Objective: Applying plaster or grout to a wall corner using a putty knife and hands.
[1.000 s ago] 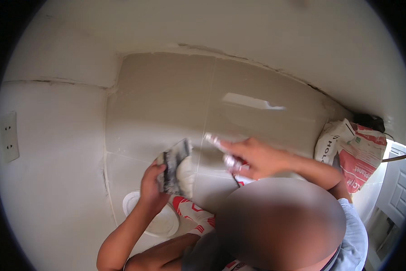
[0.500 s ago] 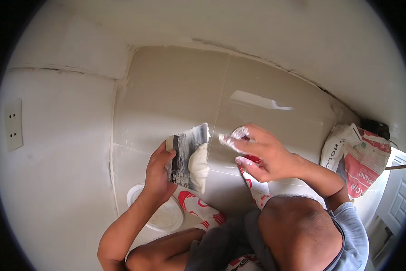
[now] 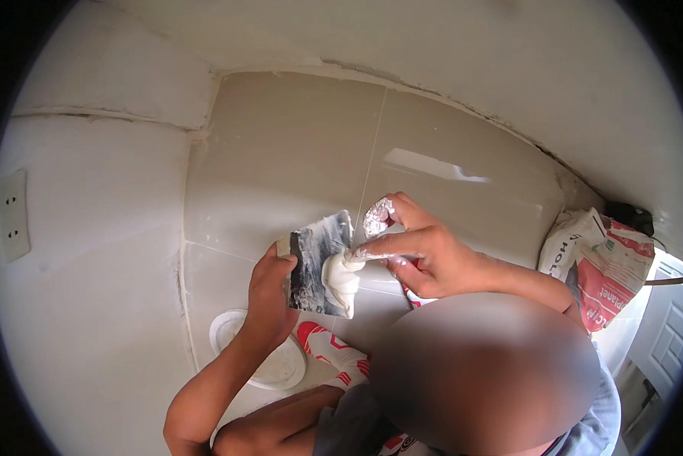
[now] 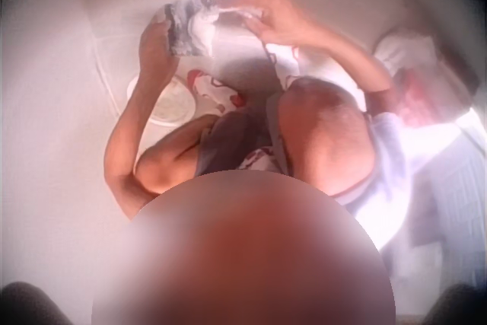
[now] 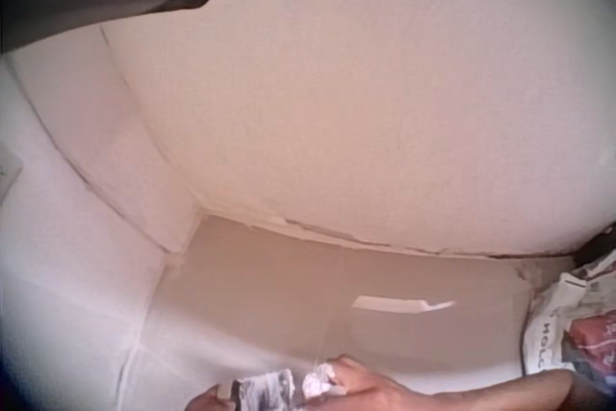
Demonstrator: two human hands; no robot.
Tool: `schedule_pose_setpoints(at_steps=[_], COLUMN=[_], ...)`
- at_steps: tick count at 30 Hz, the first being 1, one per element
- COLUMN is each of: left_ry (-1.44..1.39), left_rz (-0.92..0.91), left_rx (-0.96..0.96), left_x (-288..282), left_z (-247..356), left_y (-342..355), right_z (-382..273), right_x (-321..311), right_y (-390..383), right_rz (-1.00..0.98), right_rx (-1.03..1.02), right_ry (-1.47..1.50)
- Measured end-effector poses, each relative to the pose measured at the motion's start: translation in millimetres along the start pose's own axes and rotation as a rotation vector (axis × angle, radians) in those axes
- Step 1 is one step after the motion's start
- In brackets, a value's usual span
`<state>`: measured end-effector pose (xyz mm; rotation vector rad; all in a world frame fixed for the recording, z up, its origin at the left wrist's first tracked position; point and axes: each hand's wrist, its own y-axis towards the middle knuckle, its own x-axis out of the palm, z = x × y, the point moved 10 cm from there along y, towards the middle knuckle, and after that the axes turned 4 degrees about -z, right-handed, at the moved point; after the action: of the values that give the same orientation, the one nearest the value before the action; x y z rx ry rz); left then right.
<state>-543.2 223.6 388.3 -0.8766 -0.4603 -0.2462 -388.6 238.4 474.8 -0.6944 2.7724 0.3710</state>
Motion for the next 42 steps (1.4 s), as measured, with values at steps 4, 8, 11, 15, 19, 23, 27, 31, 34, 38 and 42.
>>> schedule_pose_setpoints(at_steps=[4,8,11,15,19,23,27,31,34,38,42], left_ry=[-0.148,-0.150,-0.141,-0.120,-0.135,-0.196,-0.173,-0.177,-0.170,-0.149,-0.107], left_rz=[0.059,0.169,0.301,0.361,0.418,0.149,0.168,0.440,0.453,0.458,0.421], left_rx=[0.049,0.035,0.034,0.032,0.032,0.037,0.041,0.044,0.045,0.067,0.081], left_x=[-23,-48,-51,-61,-68,-80,-72,-74,-76,-65,-62], left_z=[13,24,29,31,29,22,27,28,27,33,34], left_y=[-1,-9,-13,-23,-28,-30,-33,-37,-39,-39,-40], right_z=[19,129,194,229,246,261,266,255,259,263,267], right_x=[-6,-40,-70,-76,-77,-75,-80,-73,-70,-74,-88], right_y=[9,31,45,70,84,84,73,87,96,90,59], right_rz=[-0.052,-0.133,-0.148,-0.130,-0.085,-0.131,-0.206,-0.110,-0.163,-0.266,-0.313], right_rx=[-0.043,0.304,0.316,0.198,0.245,0.389,0.597,0.420,0.489,0.534,0.593], right_ry=[0.075,-1.010,-1.297,-1.553,-1.573,-1.620,-1.676,-1.582,-1.645,-1.774,-1.875])
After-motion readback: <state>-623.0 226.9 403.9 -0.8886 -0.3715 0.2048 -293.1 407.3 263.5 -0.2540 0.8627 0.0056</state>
